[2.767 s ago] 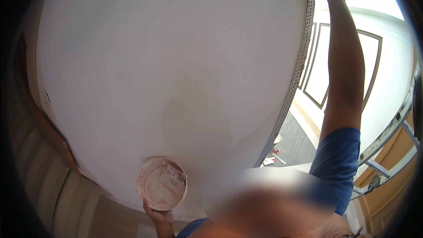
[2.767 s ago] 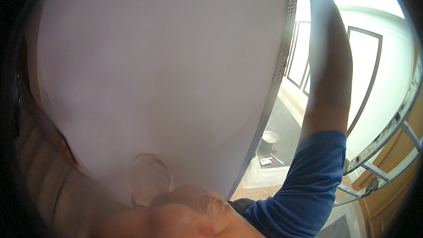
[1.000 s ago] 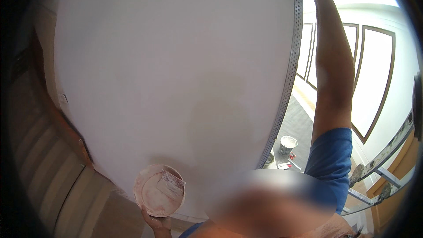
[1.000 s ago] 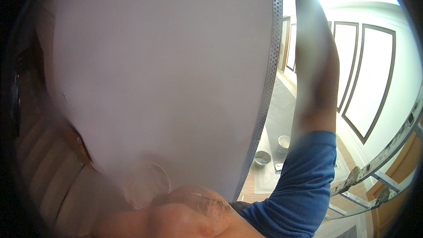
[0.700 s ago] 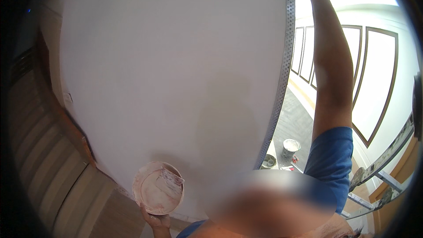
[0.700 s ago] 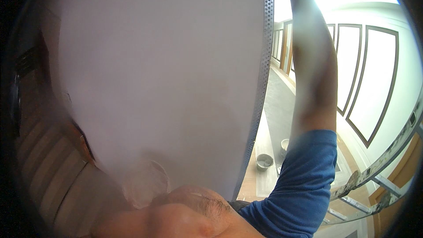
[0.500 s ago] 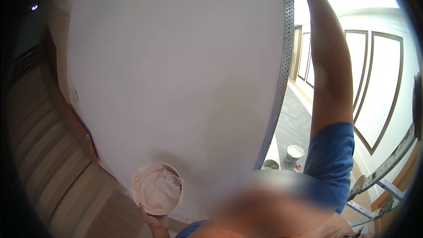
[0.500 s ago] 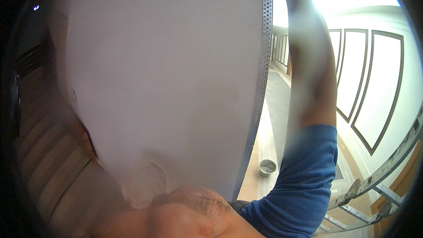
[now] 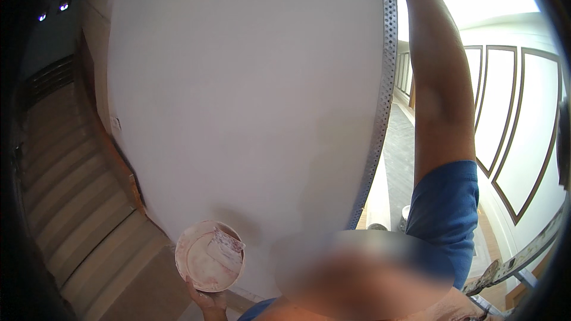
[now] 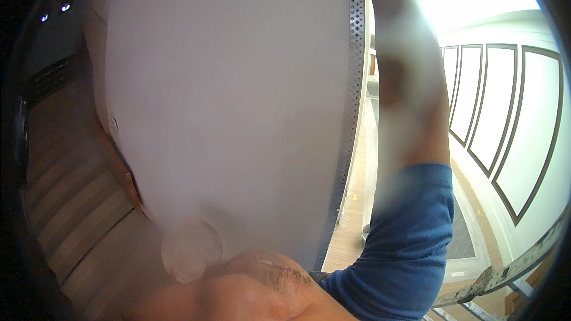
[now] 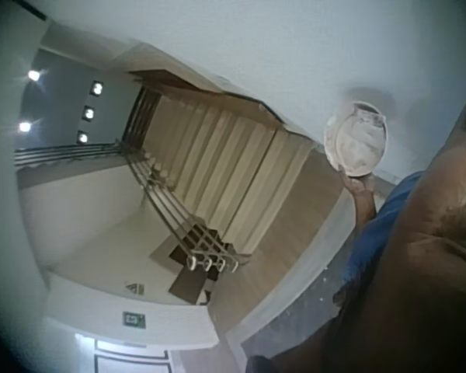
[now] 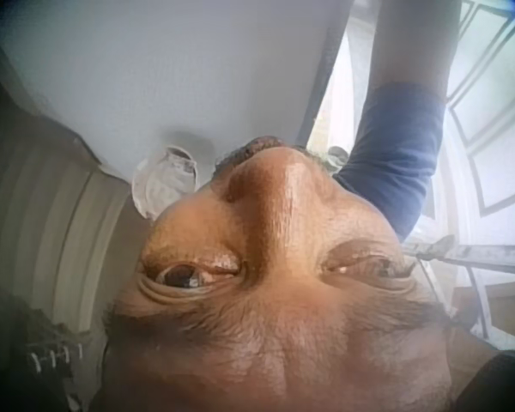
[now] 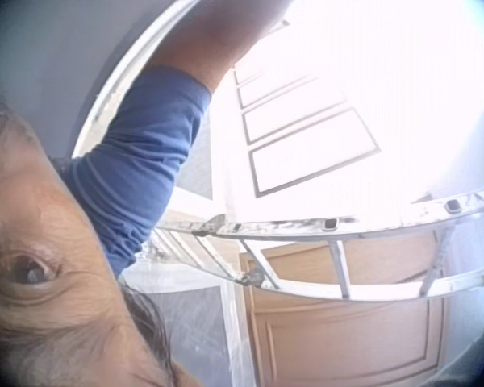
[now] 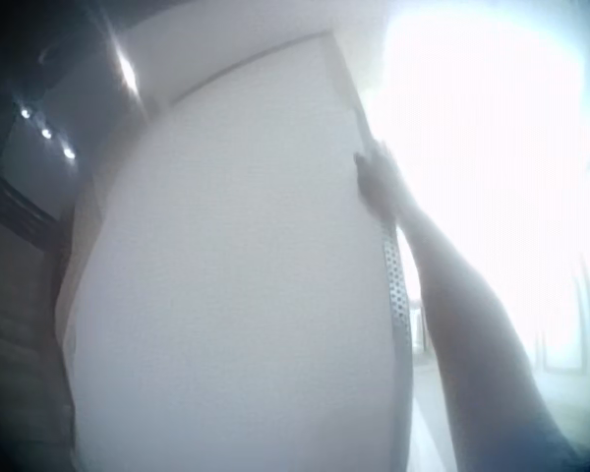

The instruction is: The person applies a white plaster-like substance to a wall using a trowel and a small bucket. They mix the material on the floor, then apply it to the wall surface in smooth strokes.

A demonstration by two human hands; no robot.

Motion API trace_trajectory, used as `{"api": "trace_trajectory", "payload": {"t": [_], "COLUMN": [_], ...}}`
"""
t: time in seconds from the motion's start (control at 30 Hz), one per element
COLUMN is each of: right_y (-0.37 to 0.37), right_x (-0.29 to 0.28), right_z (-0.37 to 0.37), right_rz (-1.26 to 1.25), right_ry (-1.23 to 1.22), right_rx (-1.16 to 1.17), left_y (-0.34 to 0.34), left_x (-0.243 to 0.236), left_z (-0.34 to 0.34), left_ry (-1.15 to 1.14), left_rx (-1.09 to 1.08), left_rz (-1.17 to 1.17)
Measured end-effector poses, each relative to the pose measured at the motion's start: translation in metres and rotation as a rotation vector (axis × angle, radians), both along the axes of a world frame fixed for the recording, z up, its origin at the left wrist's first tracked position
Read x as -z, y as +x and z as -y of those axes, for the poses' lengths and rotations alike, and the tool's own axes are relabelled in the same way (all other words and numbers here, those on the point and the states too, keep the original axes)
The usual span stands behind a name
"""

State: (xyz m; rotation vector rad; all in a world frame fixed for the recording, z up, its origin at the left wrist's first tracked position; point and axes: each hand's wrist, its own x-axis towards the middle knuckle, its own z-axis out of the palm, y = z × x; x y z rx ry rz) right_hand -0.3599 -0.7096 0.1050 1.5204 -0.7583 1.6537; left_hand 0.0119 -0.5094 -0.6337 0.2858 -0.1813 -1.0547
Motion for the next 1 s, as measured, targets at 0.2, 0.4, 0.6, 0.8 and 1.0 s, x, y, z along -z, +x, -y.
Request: {"api": "trace_trajectory", "payload": {"t": [0.2,0.4,0.6,0.8,1.0], "right_y": [0.008,-0.009,-0.073,-0.137,-0.192], "right_x": [-0.013,0.013,0.182,0.489,0.726], "right_z": [0.014,0.005,0.018,-0.003,-0.032], "right_rz": [0.032,0.105,0.021,0.364,1.095], "right_ry": [-0.083,-0.013,-0.352,0.149,0.541], "right_rx": [0.186,-0.195,-0.225,-0.403,-0.528], "left_y": [-0.009,-0.022,-0.045,-0.068,-0.077], "left_x": [-0.010,-0.026,-0.060,-0.086,-0.095], "left_z": [-0.006,-0.019,-0.026,-0.022,-0.012], "left_ry": [-0.039,-0.053,-0.076,-0.100,-0.089], "left_rx": [-0.028,-0.017,0.027,0.015,-0.033], "left_rz": [0.088,0.104,0.181,0.257,0.263]}}
